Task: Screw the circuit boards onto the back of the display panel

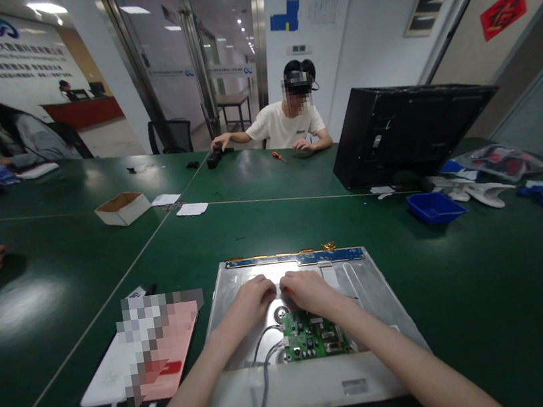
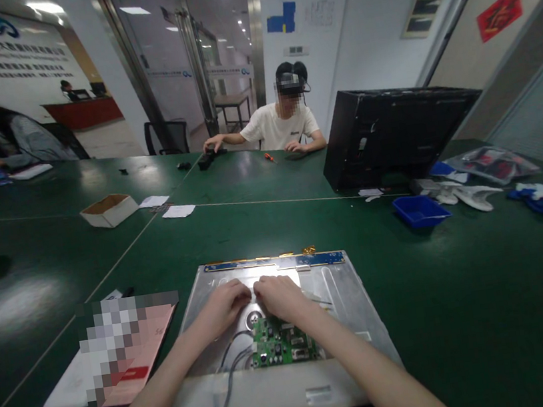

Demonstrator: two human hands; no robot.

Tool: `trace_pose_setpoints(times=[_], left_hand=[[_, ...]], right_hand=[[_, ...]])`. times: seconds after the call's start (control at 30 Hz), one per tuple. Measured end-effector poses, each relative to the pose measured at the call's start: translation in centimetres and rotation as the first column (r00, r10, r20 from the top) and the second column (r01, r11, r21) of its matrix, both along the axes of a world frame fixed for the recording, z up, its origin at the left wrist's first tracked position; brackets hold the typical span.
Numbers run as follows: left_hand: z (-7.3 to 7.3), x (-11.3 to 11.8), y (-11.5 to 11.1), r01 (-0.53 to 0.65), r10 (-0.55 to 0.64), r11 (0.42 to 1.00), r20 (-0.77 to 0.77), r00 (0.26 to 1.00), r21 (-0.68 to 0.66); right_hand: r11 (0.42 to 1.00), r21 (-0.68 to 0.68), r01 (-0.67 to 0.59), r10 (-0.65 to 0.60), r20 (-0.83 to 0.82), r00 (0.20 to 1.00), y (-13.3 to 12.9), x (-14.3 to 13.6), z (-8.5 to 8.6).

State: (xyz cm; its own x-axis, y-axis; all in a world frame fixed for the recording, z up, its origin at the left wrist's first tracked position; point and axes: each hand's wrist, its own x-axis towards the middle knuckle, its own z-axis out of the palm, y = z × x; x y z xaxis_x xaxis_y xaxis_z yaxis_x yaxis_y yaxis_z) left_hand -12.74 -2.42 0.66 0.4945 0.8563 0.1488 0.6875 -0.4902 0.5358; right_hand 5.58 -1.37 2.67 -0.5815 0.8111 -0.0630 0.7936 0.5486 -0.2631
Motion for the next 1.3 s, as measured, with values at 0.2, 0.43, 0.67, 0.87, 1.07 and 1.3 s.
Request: trace_pose_setpoints(times=[0.2, 0.43, 0.67, 0.87, 1.07, 1.3], left_hand=[[2.1, -0.9, -2.7, -0.029, 0.029, 0.999, -0.001, 1.0, -0.036], [3.0, -1.7, -7.7, 0.04, -0.042, 0.986, -0.006, 0.999, -0.162], [0.7, -1.3, -8.9, -0.001, -0.001, 0.991, -0.013, 1.0, -0.135], [0.4, -1.5, -8.6, 0.02, -0.019, 0.991, 0.013, 1.0, -0.13], [0.6, -1.5, -7.9, 0.019, -0.004, 0.987, 0.088, 0.996, -0.162], [2.6, -0.3, -5.9, -0.012, 0.055, 0.971, 0.175, 0.983, -0.24]], right_hand=[[1.0, -0.015, 0.019, -0.02, -0.047, 0.999, -0.7, 2.0, 1.1], [0.982, -0.188, 0.034, -0.063, -0.147, 0.987, -6.8, 7.7, 3.4], [0.961, -0.227, 0.158, -0.167, -0.021, 0.986, -9.6, 8.6, 0.9], [0.985, -0.146, 0.095, -0.095, 0.005, 0.995, -9.3, 8.4, 0.0], [0.986, -0.161, 0.037, -0.058, -0.127, 0.99, -8.0, 8.5, 2.1], [0.956, -0.279, 0.087, -0.154, -0.229, 0.961, -5.2, 8.2, 2.9]])
